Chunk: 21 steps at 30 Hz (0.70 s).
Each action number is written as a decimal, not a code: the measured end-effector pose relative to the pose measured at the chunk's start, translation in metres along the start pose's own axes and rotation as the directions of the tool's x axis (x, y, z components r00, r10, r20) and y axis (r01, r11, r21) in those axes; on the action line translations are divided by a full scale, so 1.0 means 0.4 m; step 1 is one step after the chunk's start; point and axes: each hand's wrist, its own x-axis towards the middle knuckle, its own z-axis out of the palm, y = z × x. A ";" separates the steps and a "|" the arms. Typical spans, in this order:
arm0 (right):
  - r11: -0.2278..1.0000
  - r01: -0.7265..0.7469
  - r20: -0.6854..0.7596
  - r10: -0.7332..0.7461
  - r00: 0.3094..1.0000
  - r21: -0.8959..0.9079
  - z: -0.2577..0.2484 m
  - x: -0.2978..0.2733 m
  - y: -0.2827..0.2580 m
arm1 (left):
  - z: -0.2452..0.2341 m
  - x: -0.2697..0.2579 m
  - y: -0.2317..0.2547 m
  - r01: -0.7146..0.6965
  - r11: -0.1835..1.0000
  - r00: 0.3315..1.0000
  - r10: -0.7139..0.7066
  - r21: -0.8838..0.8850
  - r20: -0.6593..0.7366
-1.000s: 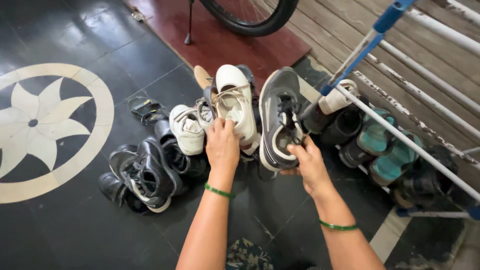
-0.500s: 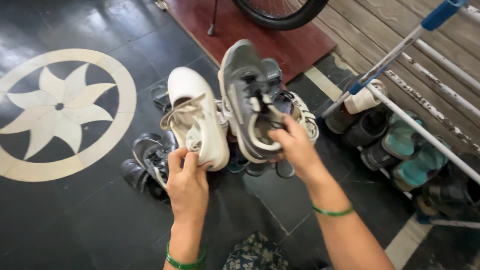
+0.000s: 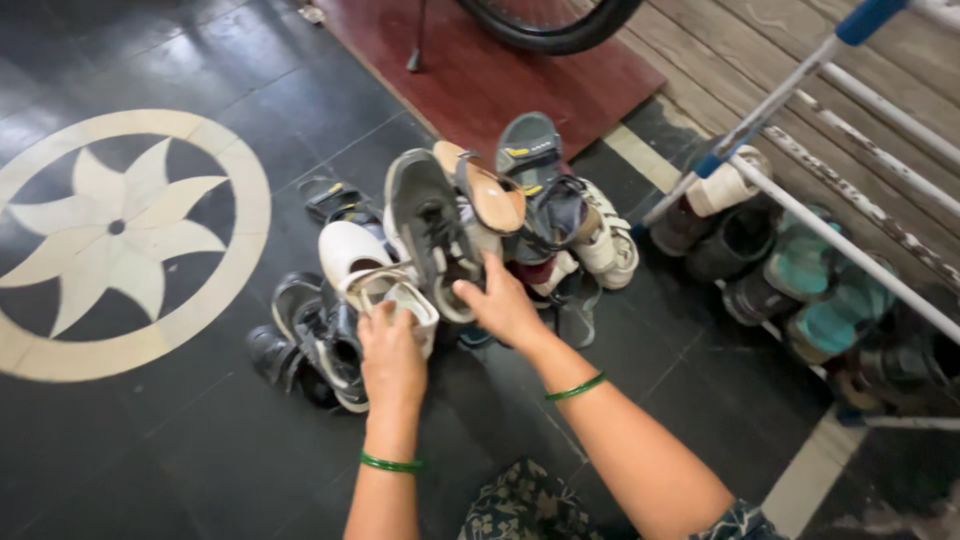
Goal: The person removes various shoes and sandals from a metal shoe rack and places them on the floor. After emptying the rack, the person uses a cloth to wipe the metal bars of the rack.
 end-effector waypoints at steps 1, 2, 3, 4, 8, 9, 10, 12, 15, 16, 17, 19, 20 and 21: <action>0.996 0.090 -0.021 -0.091 0.996 -0.006 0.004 -0.002 0.006 | 0.005 0.011 -0.004 -0.001 1.000 1.000 0.001 0.011 -0.015; 0.983 0.181 -0.040 -0.181 0.983 -0.020 0.012 -0.004 0.008 | 0.011 0.020 -0.009 0.011 1.000 1.000 -0.011 0.003 -0.025; 0.962 0.269 -0.057 -0.271 0.961 -0.037 0.017 -0.007 0.009 | 0.017 0.030 -0.014 0.022 1.000 0.999 -0.022 -0.006 -0.036; 0.963 0.266 -0.026 -0.267 0.963 -0.034 0.021 -0.007 0.008 | 0.024 0.040 -0.016 0.036 0.999 0.998 -0.036 -0.013 -0.048; 0.973 0.214 0.061 -0.209 0.976 -0.086 0.039 -0.017 -0.027 | 0.028 0.042 -0.011 0.032 0.997 0.999 -0.030 0.070 -0.019; 0.975 0.190 0.072 -0.182 0.981 -0.115 0.039 -0.018 -0.037 | 0.023 0.036 -0.007 0.012 0.994 1.000 -0.011 0.109 -0.018; 0.975 0.184 0.065 -0.177 0.982 -0.123 0.034 -0.021 -0.043 | 0.020 0.031 0.000 -0.007 0.989 1.000 0.009 0.147 -0.016; 0.976 0.168 0.054 -0.162 0.985 -0.139 0.025 -0.027 -0.048 | 0.016 0.023 0.013 0.057 0.983 0.998 -0.062 0.174 0.021; 0.975 0.172 0.046 -0.167 0.985 -0.141 0.009 -0.034 -0.041 | 0.013 0.020 0.033 0.118 0.974 0.989 -0.132 0.192 0.063; 0.977 0.162 0.054 -0.156 0.986 -0.136 0.005 -0.037 -0.038 | 0.013 0.020 0.042 0.134 0.972 0.986 -0.150 0.194 0.074; 0.980 0.153 0.061 -0.146 0.987 -0.130 0.001 -0.041 -0.035 | 0.014 0.020 0.051 0.150 0.967 0.981 -0.171 0.205 0.089; 0.987 0.130 0.074 -0.123 0.990 -0.097 -0.004 -0.050 -0.034 | 0.012 0.020 0.069 0.180 0.956 0.971 -0.211 0.231 0.116; 0.991 0.116 0.080 -0.110 0.991 -0.072 -0.008 -0.054 -0.035 | 0.010 0.022 0.077 0.203 0.951 0.963 -0.237 0.233 0.129; 0.994 0.101 0.086 -0.097 0.992 -0.046 -0.013 -0.058 -0.035 | 0.007 0.022 0.085 0.226 0.945 0.954 -0.263 0.235 0.142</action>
